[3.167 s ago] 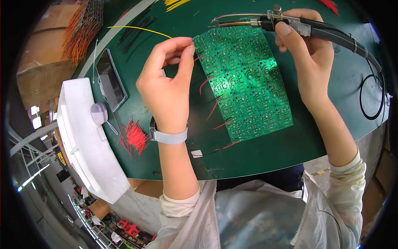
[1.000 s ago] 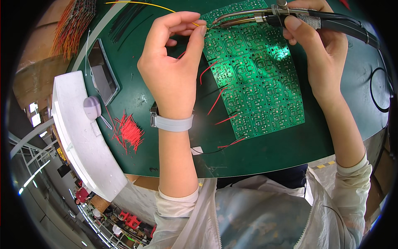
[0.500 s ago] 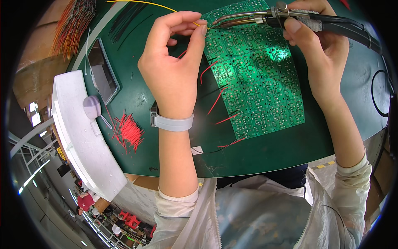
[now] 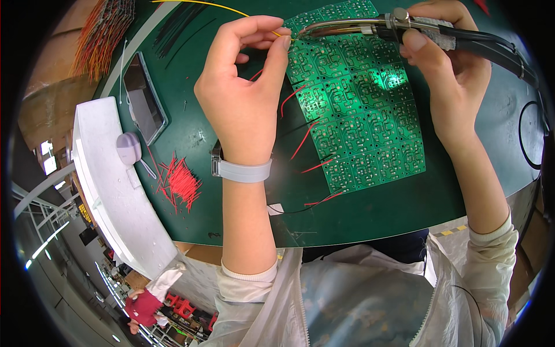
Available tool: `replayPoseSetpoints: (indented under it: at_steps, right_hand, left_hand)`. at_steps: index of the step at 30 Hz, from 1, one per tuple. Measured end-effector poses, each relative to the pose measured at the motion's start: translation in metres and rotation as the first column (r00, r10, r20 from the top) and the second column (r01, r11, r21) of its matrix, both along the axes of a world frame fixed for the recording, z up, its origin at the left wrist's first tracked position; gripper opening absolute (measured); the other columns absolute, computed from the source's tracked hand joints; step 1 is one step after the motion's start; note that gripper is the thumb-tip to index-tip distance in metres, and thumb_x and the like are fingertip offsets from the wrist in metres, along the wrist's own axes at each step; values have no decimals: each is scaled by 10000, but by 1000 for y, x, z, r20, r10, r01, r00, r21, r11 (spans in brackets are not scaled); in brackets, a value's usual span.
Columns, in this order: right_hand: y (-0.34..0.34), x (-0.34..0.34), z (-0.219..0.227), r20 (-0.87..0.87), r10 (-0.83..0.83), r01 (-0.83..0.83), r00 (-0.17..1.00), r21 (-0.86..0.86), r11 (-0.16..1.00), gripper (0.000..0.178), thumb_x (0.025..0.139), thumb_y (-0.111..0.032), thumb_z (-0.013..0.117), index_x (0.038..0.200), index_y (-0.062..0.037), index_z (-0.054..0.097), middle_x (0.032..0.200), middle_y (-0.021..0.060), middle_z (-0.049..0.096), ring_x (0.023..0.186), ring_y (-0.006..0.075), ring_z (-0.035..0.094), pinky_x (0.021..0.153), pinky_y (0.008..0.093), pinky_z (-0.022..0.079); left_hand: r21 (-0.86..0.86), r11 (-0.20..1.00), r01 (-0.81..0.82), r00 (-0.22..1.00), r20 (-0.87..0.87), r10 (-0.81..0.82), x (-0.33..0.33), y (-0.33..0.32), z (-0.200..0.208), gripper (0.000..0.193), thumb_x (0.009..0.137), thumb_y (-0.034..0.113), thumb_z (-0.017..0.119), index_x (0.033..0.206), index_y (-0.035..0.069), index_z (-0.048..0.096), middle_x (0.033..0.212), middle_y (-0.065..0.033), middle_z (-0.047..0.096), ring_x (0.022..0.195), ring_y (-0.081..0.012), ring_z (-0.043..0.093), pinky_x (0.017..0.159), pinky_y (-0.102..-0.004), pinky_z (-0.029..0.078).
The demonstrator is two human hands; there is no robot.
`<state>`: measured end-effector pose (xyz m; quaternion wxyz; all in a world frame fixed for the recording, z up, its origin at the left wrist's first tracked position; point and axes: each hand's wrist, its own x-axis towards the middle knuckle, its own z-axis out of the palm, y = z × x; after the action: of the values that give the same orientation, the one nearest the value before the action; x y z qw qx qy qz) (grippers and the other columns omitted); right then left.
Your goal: The person solders wires to a circuit board using a soldering tool, attaching red, black, and yellow wires to solder points on the board.
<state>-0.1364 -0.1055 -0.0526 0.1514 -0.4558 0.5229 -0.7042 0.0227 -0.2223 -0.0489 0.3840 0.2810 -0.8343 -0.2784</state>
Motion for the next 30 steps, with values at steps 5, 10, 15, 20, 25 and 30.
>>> replayPoseSetpoints:
  at_steps: [5, 10, 15, 20, 25, 30]
  right_hand:
    - [-1, 6, 3, -30, -120, 120, 992, 3, 993, 286, 764, -185, 684, 873, -16, 480, 736, 33, 575, 627, 51, 509, 568, 186, 388]
    - [0, 3, 6, -55, -116, 118, 992, 37, 992, 298, 768, -201, 688, 875, -17, 480, 746, 40, 581, 633, 55, 518, 572, 185, 392]
    - [3, 0, 8, 106, -13, 12, 994, 14, 1000, 291, 769, -198, 682, 871, -17, 479, 752, 42, 580, 637, 58, 518, 575, 187, 390]
    - [0, -1, 5, 1, -127, 127, 992, -56, 990, 268, 756, -173, 667, 857, -14, 476, 736, 43, 565, 635, 64, 506, 570, 192, 383]
    - [8, -14, 3, 23, -140, 139, 990, 60, 989, 171, 809, -67, 572, 956, 10, 532, 753, 62, 568, 650, 99, 515, 584, 221, 393]
    - [10, -20, 2, -3, -169, 169, 986, 97, 981, 167, 806, -67, 571, 948, 11, 531, 764, 67, 565, 642, 100, 509, 581, 222, 386]
  left_hand:
    - [-3, 1000, -7, 1000, 6, 7, 0, 0, 0, 192, 775, 48, 692, 955, 44, 625, 878, -7, 671, 792, -62, 601, 697, -197, 396]
    - [-3, 1000, -2, 1000, -2, 2, 0, 0, 0, 189, 774, 53, 693, 950, 43, 624, 874, -6, 671, 789, -62, 600, 696, -199, 397]
    - [-4, 1000, -20, 1000, 16, 20, -1, 1, 1, 181, 777, 61, 692, 947, 44, 630, 868, -7, 670, 787, -67, 598, 699, -202, 400]
    - [-21, 999, -48, 999, 13, 48, -1, 4, 4, 160, 784, 82, 690, 935, 52, 646, 836, -6, 662, 776, -74, 593, 700, -208, 403]
    - [-22, 997, -76, 994, 75, 78, 1, 3, 5, 133, 798, 86, 669, 924, 50, 648, 818, -3, 648, 734, -80, 573, 673, -218, 397]
    - [-12, 998, -66, 995, 76, 66, 0, 4, 5, 132, 794, 55, 650, 926, 52, 644, 822, -1, 637, 727, -84, 562, 655, -224, 390]
